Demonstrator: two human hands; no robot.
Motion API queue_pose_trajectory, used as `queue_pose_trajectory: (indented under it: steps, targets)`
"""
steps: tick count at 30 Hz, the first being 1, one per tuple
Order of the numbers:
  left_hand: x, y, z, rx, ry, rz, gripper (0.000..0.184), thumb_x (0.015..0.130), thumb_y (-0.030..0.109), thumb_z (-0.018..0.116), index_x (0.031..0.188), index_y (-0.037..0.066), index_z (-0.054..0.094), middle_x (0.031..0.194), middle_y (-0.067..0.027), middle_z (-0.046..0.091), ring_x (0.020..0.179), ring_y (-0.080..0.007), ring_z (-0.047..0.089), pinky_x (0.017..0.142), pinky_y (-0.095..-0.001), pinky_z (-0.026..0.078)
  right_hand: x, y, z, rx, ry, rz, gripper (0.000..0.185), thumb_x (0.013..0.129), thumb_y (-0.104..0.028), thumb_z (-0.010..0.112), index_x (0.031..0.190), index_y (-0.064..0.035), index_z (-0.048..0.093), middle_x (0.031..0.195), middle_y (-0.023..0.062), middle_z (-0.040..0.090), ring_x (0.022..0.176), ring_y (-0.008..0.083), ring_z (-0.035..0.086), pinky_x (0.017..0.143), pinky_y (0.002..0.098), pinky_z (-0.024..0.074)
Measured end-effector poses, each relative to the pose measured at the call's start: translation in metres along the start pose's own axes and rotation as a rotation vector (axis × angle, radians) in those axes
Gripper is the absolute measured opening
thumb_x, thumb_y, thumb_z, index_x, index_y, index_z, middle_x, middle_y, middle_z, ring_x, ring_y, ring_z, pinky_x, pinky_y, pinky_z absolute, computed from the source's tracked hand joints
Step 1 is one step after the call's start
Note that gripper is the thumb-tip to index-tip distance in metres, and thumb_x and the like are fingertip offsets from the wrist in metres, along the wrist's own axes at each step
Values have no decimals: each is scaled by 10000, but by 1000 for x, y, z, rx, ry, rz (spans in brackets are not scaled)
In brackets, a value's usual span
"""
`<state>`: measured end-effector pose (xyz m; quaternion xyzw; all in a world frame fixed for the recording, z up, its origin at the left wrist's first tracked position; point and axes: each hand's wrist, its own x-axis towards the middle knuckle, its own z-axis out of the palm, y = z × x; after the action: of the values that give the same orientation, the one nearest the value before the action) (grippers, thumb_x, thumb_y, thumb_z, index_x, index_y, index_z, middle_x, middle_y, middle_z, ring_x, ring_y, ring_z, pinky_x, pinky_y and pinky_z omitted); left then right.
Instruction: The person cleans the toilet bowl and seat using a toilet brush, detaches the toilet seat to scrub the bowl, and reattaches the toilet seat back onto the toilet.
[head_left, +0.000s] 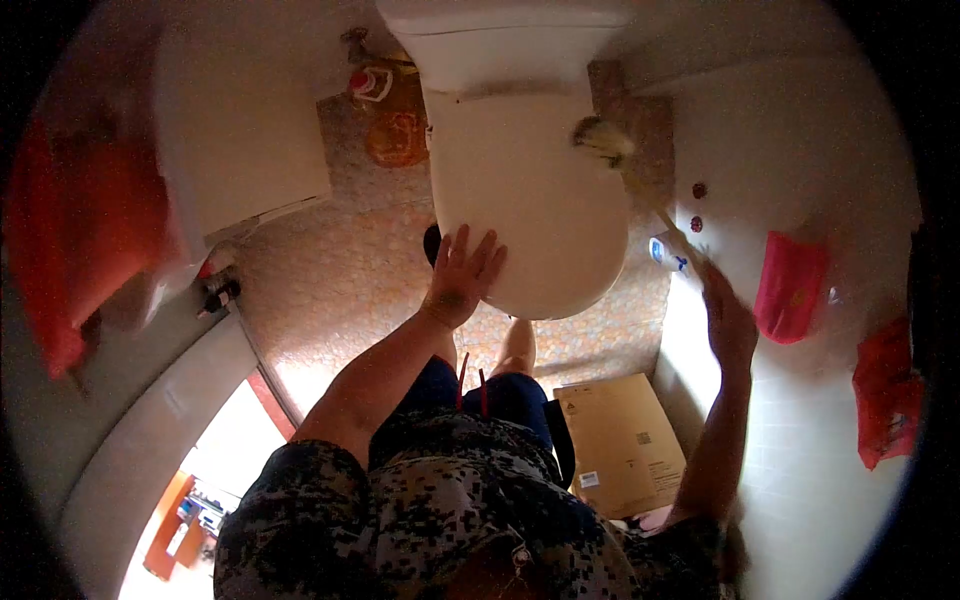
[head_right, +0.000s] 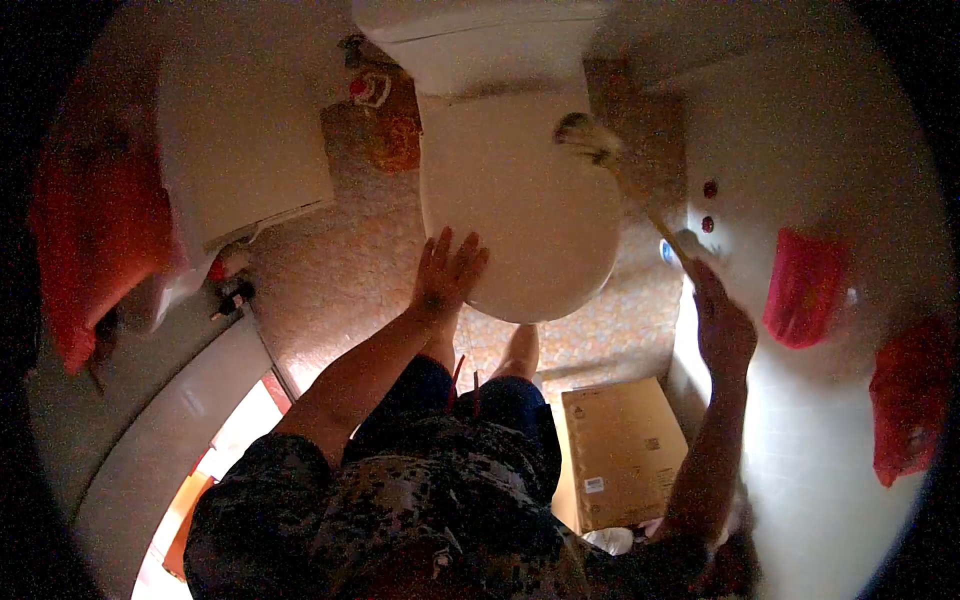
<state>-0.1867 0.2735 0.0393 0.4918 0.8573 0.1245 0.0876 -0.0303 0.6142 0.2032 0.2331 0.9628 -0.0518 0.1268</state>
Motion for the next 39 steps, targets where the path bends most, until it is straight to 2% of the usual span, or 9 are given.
queue_pose_trajectory:
  steps: [4,7,9,12,14,16,21,30,39]
  targets:
    - [-8,-1,10,-83,-27,-26,577,734,172,592,1271,193,381,1365,-113,303,1224,-436,274,913,-628,276,129,-52,-2,-382,-306,-4,276,903,-283,398,1145,-239,523,830,162,611,737,335,597,634,426,475]
    - [-12,4,3,-184,-104,-194,682,720,153,642,1316,214,316,1378,-137,263,1248,-418,240,944,-599,265,207,-87,48,-402,-46,-365,250,898,-274,402,955,-105,578,746,141,604,670,283,603,589,422,467]
    - [-19,7,25,-417,51,-628,742,718,144,659,1340,208,261,1378,-166,246,1262,-402,216,962,-569,265,236,-177,54,-357,-62,-434,281,892,-269,401,915,-50,575,733,126,598,687,263,600,608,411,468]
    - [-20,4,27,-1119,141,-1104,732,724,78,632,1330,142,226,1262,-179,342,1151,-343,355,894,-455,375,274,-253,92,-323,-229,-300,278,882,-243,417,1010,-47,567,768,127,594,706,271,580,662,409,478]
    - [-30,4,35,-2195,-16,-1366,626,713,23,595,1265,108,313,1112,-141,454,978,-293,498,788,-371,451,279,-235,79,-404,-212,-286,284,889,-295,407,1019,-92,557,730,114,585,659,266,568,636,406,471]
    - [-35,-1,48,-2408,-5,-1129,679,760,12,547,1339,105,204,1246,-127,382,1026,-288,504,797,-399,479,267,-201,38,-405,-265,-259,278,888,-305,407,1076,-142,531,742,116,598,673,282,580,636,420,470]
    - [-10,2,-4,-2499,58,-1196,624,786,47,547,1311,107,215,1202,-136,395,1054,-291,468,797,-384,470,254,-144,10,-588,-346,-222,302,886,-324,403,1150,-208,496,766,119,615,697,309,595,634,446,463]
    - [13,9,-23,-2208,207,-1457,602,810,67,544,1302,40,199,1224,-154,382,1088,-288,437,856,-383,429,315,-244,72,-625,-537,-454,274,885,-260,398,1047,-123,571,917,107,620,889,273,600,758,400,468]
    - [57,68,-49,-1983,1042,-1475,432,861,147,474,1251,24,336,1172,-148,463,1038,-280,477,872,-386,408,310,-153,27,-262,-515,-399,353,888,-314,398,1206,-182,475,954,139,604,836,286,582,734,431,448]
